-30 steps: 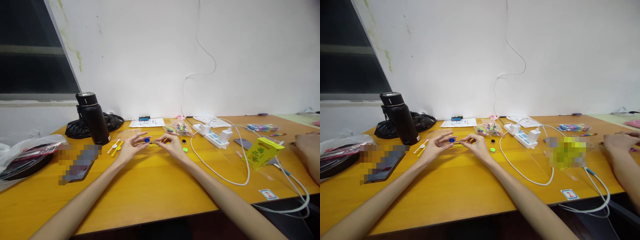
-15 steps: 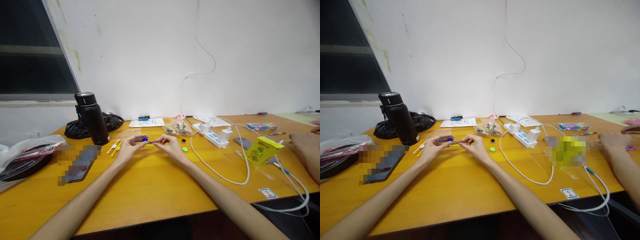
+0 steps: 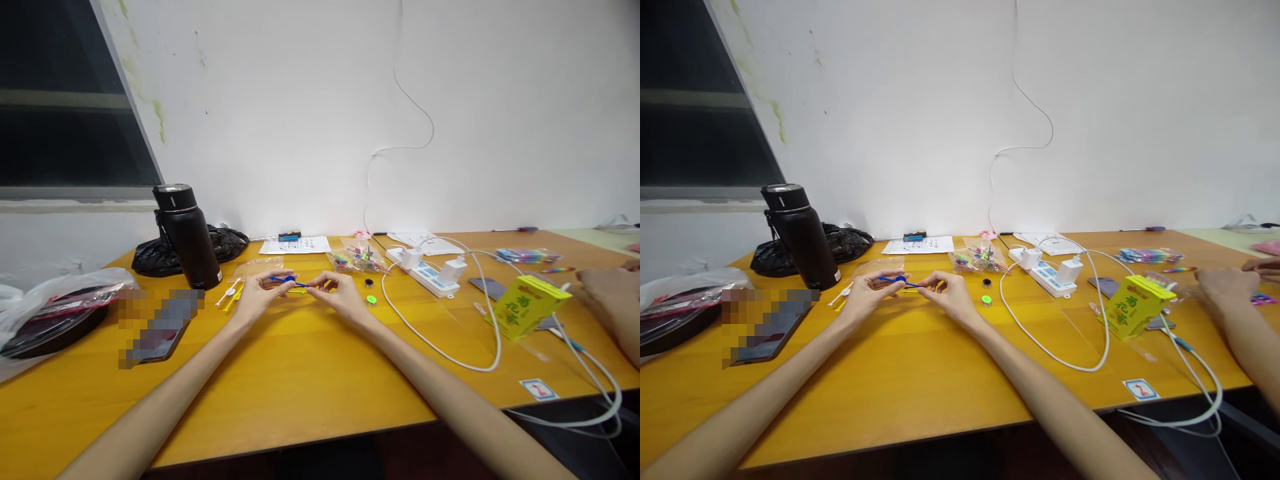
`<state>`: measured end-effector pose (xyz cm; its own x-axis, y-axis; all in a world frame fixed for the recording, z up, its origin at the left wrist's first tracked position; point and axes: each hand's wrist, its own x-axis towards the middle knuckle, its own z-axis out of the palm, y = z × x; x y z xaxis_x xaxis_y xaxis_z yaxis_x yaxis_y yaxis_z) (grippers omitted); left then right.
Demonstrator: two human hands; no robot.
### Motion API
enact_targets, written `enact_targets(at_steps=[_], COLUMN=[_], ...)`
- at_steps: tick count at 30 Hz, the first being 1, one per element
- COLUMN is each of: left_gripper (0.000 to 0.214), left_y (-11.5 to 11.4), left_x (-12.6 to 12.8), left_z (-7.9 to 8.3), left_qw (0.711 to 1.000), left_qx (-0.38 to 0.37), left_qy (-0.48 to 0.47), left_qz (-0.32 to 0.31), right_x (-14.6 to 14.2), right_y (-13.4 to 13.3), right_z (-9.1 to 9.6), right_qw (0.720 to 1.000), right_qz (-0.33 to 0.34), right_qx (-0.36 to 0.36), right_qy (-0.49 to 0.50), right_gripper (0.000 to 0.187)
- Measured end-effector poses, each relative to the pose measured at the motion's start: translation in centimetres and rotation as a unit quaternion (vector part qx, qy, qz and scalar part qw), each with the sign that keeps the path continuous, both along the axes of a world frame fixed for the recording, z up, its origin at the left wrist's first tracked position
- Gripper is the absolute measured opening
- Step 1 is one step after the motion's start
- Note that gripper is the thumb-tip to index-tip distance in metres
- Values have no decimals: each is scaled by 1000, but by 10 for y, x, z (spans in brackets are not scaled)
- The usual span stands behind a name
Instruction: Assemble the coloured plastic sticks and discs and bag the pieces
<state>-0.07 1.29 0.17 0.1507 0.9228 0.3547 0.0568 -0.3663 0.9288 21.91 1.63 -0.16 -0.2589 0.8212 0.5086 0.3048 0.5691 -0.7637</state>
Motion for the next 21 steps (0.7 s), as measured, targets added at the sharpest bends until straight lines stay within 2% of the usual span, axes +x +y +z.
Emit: enact_targets(at_steps=[6, 13, 21], left_gripper=[54, 57, 55], left_y=[0, 2, 7], left_x=[1, 2, -8], left_z=[-1, -5, 1], left_qw=[1000, 999, 998], left_qx=[-19, -23, -9], left_qy=[-16, -13, -31], left_qz=[-11, -30, 51], right_x=[-1, -5, -4], right_y=[-3, -10, -10], right_z=[-1, -6, -9], right_qw=[998, 978, 970], right_qz=[40, 168, 174], right_qx=[-35, -83, -89], right_qy=[-28, -94, -144], right_gripper=[23, 24, 25])
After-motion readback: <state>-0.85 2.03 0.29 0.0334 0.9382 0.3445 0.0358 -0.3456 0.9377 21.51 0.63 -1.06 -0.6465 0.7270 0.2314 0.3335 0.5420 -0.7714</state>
